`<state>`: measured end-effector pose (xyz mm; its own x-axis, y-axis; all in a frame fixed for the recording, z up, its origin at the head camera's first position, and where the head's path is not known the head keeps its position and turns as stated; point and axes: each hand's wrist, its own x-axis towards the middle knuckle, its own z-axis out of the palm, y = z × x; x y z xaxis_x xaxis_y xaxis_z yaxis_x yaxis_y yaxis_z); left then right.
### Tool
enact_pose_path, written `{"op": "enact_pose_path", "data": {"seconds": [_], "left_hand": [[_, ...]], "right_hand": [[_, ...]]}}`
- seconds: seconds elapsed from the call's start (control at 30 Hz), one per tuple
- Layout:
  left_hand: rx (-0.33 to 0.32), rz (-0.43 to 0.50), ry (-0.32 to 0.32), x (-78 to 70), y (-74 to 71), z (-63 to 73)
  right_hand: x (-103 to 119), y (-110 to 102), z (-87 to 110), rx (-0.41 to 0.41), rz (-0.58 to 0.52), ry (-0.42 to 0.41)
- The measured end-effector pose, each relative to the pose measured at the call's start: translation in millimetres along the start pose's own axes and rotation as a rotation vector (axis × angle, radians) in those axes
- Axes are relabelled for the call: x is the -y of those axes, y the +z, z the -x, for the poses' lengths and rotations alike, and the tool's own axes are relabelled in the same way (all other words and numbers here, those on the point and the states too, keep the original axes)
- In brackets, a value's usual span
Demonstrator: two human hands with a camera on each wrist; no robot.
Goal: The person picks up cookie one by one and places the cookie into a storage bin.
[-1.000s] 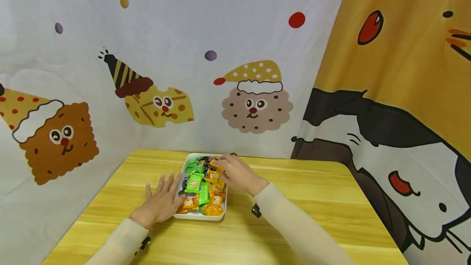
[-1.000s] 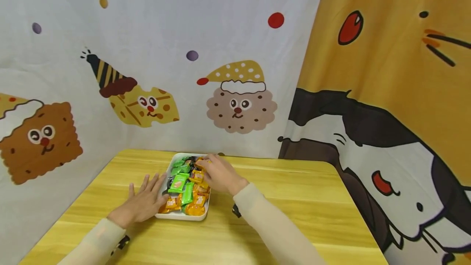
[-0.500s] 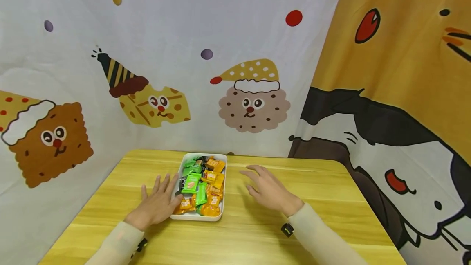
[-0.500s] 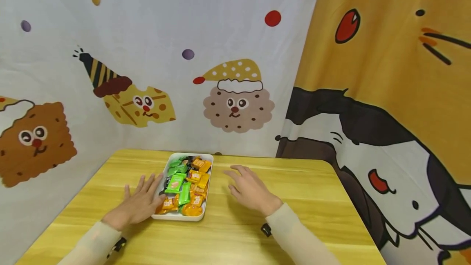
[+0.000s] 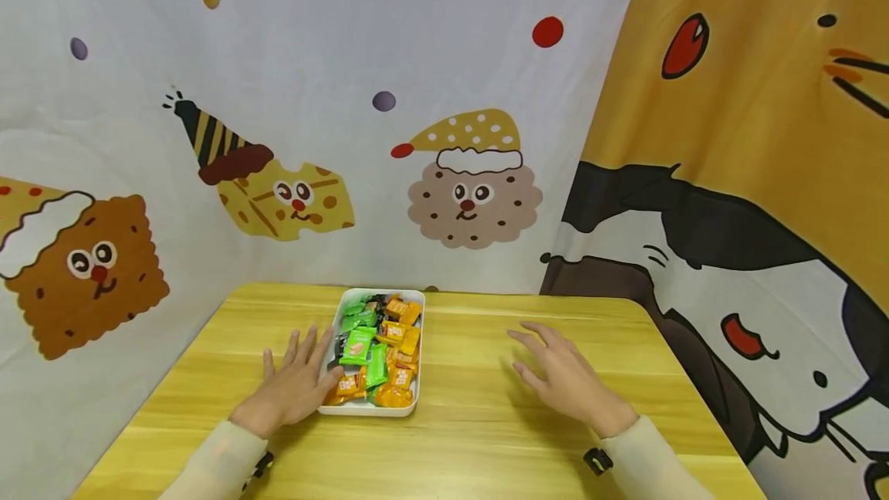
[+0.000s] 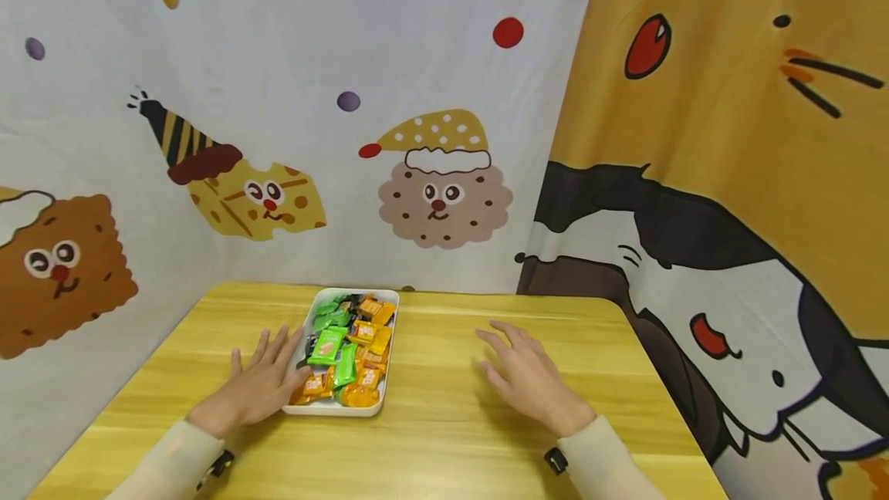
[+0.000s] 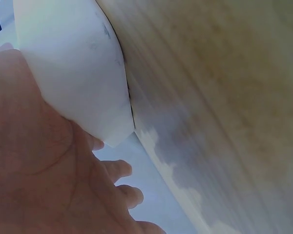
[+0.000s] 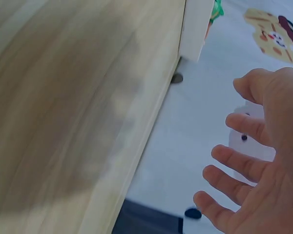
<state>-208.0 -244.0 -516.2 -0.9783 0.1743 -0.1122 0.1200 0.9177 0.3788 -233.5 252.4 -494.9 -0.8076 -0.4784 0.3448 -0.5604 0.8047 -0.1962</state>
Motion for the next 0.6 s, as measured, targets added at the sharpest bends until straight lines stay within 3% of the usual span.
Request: {"op": "enact_pose_path", "data": {"seconds": [0.3, 0.6], "left_hand": [[-0.037, -0.003, 0.017, 4.3, 3.4, 3.0], [-0.118, -0.01, 0.074, 6.6, 4.7, 4.1]], "right_hand": [[-23, -10, 30.5, -0.075, 0.035, 0.049], [-35, -19, 45.5, -0.102, 0.062, 0.115]]}}
